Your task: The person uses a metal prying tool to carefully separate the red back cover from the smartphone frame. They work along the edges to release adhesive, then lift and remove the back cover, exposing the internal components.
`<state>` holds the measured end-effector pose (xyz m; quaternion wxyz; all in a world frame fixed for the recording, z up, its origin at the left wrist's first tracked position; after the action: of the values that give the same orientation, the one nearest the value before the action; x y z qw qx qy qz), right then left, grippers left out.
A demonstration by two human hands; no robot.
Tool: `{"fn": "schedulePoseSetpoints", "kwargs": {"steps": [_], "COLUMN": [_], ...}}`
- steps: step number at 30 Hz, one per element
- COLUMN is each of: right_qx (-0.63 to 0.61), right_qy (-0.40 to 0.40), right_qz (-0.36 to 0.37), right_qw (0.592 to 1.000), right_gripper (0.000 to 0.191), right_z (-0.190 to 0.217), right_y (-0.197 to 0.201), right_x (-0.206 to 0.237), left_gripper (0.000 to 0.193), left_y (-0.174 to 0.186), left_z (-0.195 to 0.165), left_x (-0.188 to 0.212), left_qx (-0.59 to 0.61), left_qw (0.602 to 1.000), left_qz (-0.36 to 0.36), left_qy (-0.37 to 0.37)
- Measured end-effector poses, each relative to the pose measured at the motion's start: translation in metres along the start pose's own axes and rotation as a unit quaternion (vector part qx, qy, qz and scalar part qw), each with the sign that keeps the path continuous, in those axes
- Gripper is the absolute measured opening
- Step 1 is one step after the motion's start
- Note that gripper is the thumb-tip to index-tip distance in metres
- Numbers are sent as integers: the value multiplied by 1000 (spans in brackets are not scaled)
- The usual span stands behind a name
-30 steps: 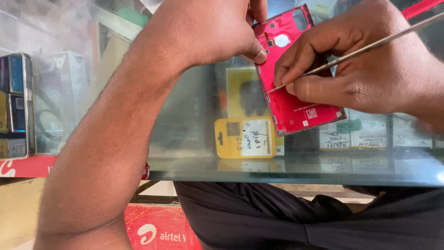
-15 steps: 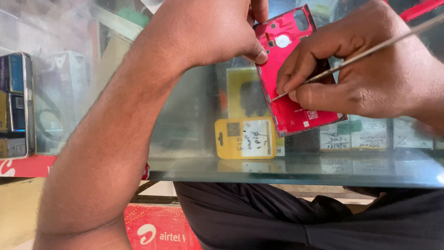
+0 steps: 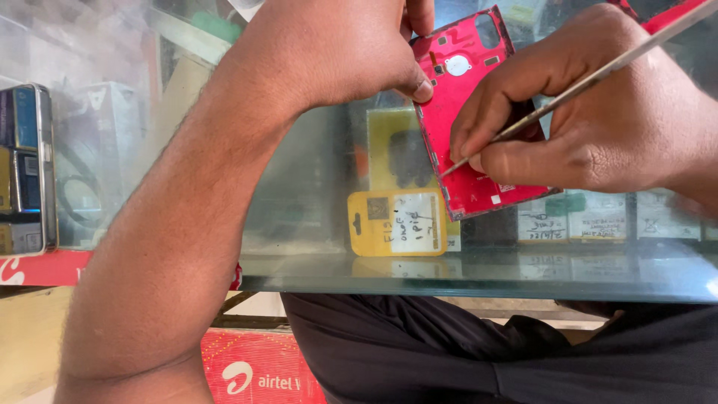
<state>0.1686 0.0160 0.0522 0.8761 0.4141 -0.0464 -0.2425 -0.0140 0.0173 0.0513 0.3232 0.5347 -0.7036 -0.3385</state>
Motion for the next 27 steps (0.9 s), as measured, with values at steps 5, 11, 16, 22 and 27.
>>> {"fn": "schedulePoseSetpoints", "kwargs": {"steps": [5, 11, 16, 22, 27], "right_qx": [-12, -80, -41, -320, -409], "right_qy": [-11, -87, -29, -113, -58], "right_qz": [41, -55, -44, -80, -68], "right_qw": [999, 991, 998, 937, 908], "right_gripper": [12, 6, 8, 28, 59], "right_z": [-16, -41, -25, -40, -57], "right_y": [-6, -1, 0, 1, 7], "right_x": [8, 12, 6, -3, 6], "left_gripper": [48, 45, 46, 43, 37], "left_y": [0, 2, 4, 8, 17], "left_z": [-2, -7, -10, -25, -48], "left_x": [1, 1, 4, 7, 20], "left_qx": [6, 6, 8, -14, 5], "left_qw": [1000, 1000, 1000, 1000, 995], "left_qz": [5, 6, -4, 4, -62], "left_qy": [12, 17, -1, -13, -80]}}
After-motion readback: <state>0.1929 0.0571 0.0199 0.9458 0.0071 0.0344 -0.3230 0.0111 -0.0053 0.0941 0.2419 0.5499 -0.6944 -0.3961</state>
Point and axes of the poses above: each hand's wrist, its own x-axis away from the middle knuckle, its own y-axis out of the back of the hand, z = x × y, the point moved 4 cm from there along -x, towards the middle knuckle, and after that the axes turned 12 degrees about x, right-handed, at the moved point
